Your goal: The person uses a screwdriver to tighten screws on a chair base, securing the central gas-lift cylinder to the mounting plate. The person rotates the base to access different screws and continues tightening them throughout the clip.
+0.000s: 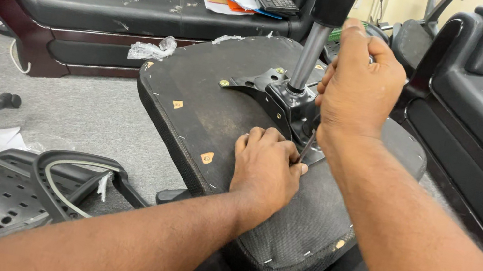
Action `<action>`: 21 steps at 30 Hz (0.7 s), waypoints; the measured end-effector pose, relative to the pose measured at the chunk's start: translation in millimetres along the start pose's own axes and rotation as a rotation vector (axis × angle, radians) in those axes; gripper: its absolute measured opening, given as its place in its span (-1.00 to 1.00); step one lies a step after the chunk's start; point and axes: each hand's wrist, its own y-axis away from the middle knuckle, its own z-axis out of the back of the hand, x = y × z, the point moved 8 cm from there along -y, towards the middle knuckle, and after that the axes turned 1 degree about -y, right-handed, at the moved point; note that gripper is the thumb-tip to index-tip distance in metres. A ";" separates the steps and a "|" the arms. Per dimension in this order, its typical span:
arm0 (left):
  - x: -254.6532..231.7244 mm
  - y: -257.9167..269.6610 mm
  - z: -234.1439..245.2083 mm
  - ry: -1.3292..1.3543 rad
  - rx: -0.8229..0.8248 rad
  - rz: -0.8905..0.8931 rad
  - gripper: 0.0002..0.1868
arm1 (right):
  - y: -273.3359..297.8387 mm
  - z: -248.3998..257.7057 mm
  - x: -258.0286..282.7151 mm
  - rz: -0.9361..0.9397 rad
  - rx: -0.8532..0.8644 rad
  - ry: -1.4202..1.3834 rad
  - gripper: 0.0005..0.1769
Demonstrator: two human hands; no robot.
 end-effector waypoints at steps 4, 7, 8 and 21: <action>-0.5 -0.9 0.8 -0.028 0.012 -0.018 -0.75 | -0.6 -16.9 25.3 0.034 0.457 0.015 -0.77; -0.4 -1.0 -0.1 -0.020 0.021 -0.018 -0.75 | 1.4 -22.9 35.1 0.074 0.694 0.112 -0.78; -0.3 -0.5 -0.1 -0.019 0.019 -0.022 -0.76 | 1.2 -22.9 30.3 -0.006 0.704 0.051 -0.77; 2.4 0.8 6.3 0.026 -0.017 -0.077 -0.78 | -0.7 -6.5 3.2 -0.126 0.355 -0.114 -0.50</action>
